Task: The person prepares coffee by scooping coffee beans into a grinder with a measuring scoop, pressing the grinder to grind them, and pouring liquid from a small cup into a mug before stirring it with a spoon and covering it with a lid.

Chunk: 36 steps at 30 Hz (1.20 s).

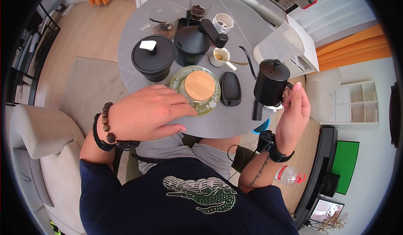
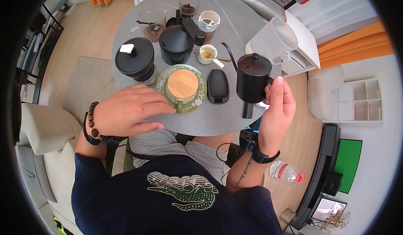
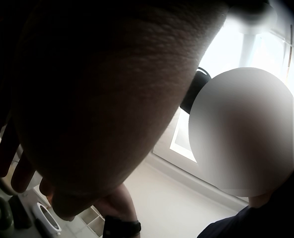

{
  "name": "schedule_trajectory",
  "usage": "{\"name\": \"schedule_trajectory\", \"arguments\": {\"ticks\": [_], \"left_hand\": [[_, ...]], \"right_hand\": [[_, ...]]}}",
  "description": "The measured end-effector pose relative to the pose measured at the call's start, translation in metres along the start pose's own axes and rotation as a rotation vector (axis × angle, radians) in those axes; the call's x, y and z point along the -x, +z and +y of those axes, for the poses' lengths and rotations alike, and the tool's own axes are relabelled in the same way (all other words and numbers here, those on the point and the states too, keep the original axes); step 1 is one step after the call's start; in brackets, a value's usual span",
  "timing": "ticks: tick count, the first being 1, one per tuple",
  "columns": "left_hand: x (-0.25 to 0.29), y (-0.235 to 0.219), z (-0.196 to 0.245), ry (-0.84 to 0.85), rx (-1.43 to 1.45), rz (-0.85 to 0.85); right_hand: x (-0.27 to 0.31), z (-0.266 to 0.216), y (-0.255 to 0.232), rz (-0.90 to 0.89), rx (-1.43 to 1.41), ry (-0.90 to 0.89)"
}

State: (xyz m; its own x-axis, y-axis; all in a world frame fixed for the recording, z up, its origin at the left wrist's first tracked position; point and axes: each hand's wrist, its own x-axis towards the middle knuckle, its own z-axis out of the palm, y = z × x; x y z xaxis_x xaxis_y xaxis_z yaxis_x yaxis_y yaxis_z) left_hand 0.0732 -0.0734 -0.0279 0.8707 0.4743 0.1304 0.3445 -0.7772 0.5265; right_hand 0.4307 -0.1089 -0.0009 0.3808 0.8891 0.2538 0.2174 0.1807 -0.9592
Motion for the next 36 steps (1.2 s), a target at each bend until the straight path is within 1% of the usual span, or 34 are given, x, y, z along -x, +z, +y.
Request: {"name": "schedule_trajectory", "arguments": {"ticks": [8,19,36], "left_hand": [[-0.0001,0.0004,-0.0002,-0.003,-0.002,-0.009],[0.0,0.0013,-0.0007,0.003,-0.005,-0.009],[-0.0006,0.0001,0.0003,0.0,-0.003,-0.021]], "right_hand": [[-0.0002,-0.0031,-0.0025,-0.01,-0.01,0.011],[-0.0015,-0.0065,-0.0016,-0.009,0.012,-0.033],[-0.0031,-0.0083,-0.0054,-0.012,-0.021,-0.043]]}}
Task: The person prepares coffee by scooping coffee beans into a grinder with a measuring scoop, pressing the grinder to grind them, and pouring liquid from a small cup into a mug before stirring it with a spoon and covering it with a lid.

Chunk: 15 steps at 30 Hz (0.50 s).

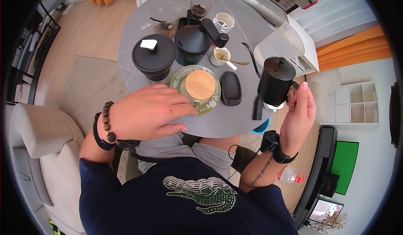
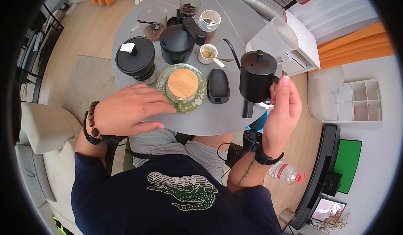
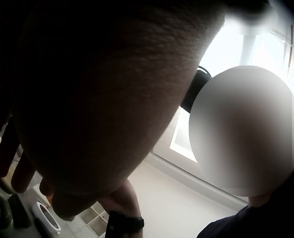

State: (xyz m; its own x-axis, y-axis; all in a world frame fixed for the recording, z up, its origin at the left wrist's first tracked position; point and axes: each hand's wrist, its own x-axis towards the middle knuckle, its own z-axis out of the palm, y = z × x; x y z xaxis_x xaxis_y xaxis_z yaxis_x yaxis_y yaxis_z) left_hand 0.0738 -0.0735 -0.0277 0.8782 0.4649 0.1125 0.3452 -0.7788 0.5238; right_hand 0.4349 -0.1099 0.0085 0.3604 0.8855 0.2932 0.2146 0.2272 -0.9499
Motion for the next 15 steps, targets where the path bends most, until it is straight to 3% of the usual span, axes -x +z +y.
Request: {"name": "schedule_trajectory", "arguments": {"ticks": [8,15], "left_hand": [[-0.001,0.0,0.001,0.004,0.005,0.005],[0.0,0.0,0.0,0.0,0.011,0.003]], "right_hand": [[-0.001,0.014,-0.004,0.017,-0.117,-0.006],[0.005,0.067,-0.007,0.126,-0.417,0.021]]}}
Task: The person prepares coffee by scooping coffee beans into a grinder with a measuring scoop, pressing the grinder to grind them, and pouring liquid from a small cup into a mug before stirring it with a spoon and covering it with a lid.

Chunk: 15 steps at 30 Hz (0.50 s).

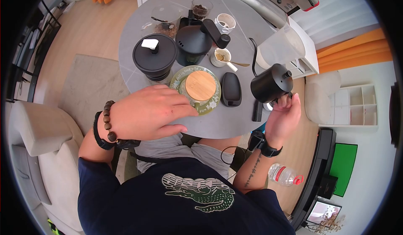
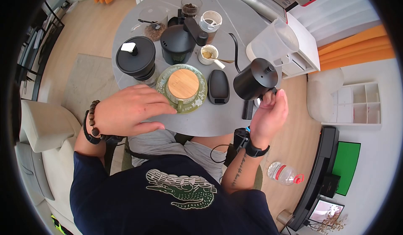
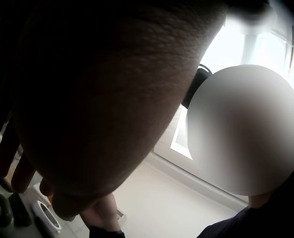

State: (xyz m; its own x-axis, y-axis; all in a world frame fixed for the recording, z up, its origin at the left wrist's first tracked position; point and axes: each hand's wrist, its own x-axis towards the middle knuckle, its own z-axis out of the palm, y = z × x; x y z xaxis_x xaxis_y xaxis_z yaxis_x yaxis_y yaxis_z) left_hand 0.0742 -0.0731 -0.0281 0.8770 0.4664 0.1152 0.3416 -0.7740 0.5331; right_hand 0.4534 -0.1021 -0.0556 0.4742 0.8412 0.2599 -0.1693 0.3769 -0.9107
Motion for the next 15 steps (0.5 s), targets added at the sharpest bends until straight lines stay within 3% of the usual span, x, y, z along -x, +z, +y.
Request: {"name": "schedule_trajectory", "arguments": {"ticks": [7,15], "left_hand": [[0.001,0.005,-0.003,0.026,0.015,0.03],[0.0,0.008,-0.006,0.029,0.018,0.034]], "right_hand": [[-0.004,0.035,-0.03,0.03,-0.332,0.024],[-0.033,0.07,-0.036,0.075,-0.205,0.006]]}}
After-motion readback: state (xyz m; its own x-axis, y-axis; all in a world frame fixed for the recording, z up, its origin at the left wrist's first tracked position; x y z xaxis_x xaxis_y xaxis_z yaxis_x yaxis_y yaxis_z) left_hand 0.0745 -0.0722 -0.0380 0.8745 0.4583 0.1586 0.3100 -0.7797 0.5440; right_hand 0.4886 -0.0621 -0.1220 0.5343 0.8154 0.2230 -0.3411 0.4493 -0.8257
